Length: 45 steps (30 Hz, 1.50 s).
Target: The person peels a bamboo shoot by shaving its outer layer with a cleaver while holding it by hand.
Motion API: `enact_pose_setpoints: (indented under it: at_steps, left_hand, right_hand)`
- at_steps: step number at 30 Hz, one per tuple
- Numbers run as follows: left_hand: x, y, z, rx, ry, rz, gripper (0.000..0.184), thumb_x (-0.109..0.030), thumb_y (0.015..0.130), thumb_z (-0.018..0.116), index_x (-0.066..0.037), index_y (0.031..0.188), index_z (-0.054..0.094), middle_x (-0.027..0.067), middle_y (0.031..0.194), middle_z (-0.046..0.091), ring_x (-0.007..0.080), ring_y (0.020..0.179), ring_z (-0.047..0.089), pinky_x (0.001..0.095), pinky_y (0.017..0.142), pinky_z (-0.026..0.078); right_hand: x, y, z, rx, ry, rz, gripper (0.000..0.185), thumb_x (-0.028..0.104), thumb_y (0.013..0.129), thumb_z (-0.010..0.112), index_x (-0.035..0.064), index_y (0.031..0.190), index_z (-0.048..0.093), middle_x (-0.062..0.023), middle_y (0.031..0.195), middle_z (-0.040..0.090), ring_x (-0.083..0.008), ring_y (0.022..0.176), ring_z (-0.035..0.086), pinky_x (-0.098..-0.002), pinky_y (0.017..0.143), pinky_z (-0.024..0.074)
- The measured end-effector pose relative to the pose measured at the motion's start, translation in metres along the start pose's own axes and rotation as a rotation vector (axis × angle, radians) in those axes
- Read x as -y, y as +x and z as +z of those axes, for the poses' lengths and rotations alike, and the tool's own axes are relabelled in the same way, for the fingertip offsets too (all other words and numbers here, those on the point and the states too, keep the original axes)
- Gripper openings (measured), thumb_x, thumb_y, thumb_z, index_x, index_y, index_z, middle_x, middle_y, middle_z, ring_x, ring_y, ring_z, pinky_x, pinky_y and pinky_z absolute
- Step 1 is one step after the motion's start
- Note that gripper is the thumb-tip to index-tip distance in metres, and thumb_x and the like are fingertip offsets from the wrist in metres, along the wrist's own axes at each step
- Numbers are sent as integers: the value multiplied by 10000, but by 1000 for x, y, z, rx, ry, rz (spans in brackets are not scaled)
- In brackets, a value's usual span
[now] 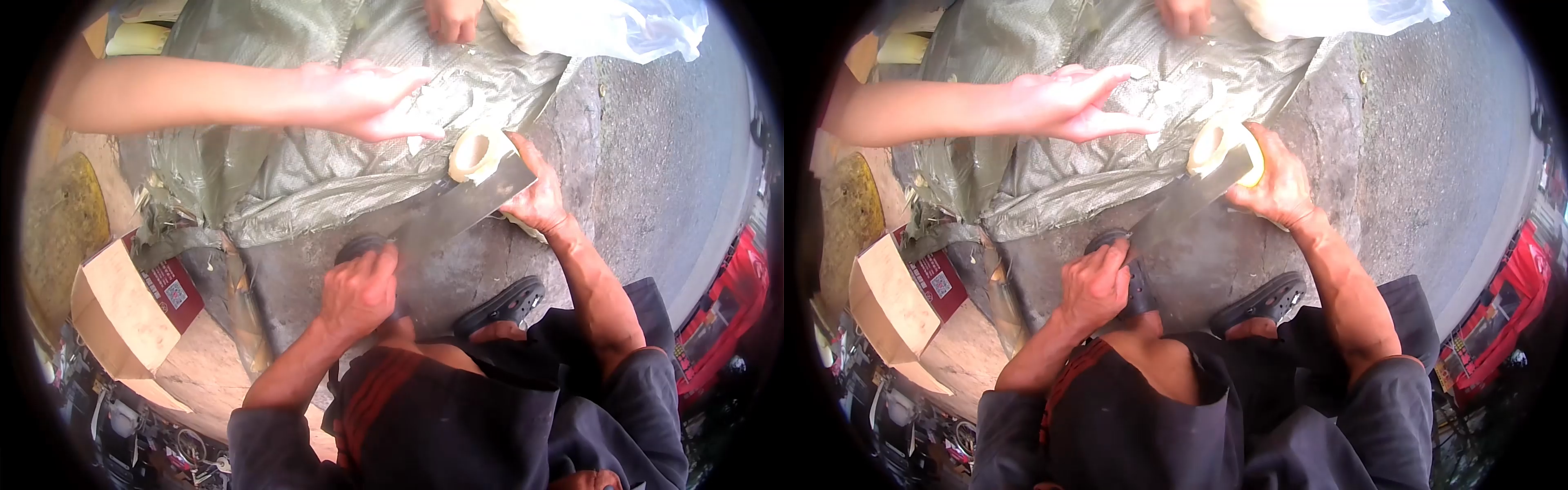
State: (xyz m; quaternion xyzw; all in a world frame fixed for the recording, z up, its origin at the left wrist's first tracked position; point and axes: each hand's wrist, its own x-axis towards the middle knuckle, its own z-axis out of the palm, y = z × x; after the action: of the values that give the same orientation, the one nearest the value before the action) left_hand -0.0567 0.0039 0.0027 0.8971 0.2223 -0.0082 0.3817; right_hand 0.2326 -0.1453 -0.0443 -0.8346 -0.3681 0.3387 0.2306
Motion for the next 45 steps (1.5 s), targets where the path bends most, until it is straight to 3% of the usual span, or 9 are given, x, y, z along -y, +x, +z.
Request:
enact_pose_setpoints:
  at_steps: [9,15,26,45]
  left_hand:
    - [-21,26,5,79,-89,-102,216,-30,817,634,-81,1021,586,116,833,687,344,671,683,472,568,533]
    - [-35,47,22,77,-91,-131,176,-44,840,625,-75,996,551,126,834,688,370,643,677,487,557,530]
    - [-34,92,39,85,-90,-118,139,-63,877,589,-23,998,535,184,666,650,406,583,664,530,550,521]
    - [-19,136,42,210,-3,-163,167,-41,863,557,21,1019,553,237,726,690,425,708,708,555,665,542]
  right_hand:
    - [-9,-1,9,-67,23,-30,839,424,654,852,75,1353,546,-172,1191,662,-374,1078,662,-441,924,539]
    - [-11,-2,7,60,-35,88,742,420,649,862,101,1264,596,-169,1139,670,-374,1061,670,-448,891,548]
    - [4,-5,7,-80,-110,-80,934,416,590,920,59,1358,525,-179,1133,625,-395,1001,666,-470,826,562]
    - [14,-15,16,-102,-219,-10,1011,380,566,929,53,1407,473,-192,1174,612,-408,1046,646,-489,852,547]
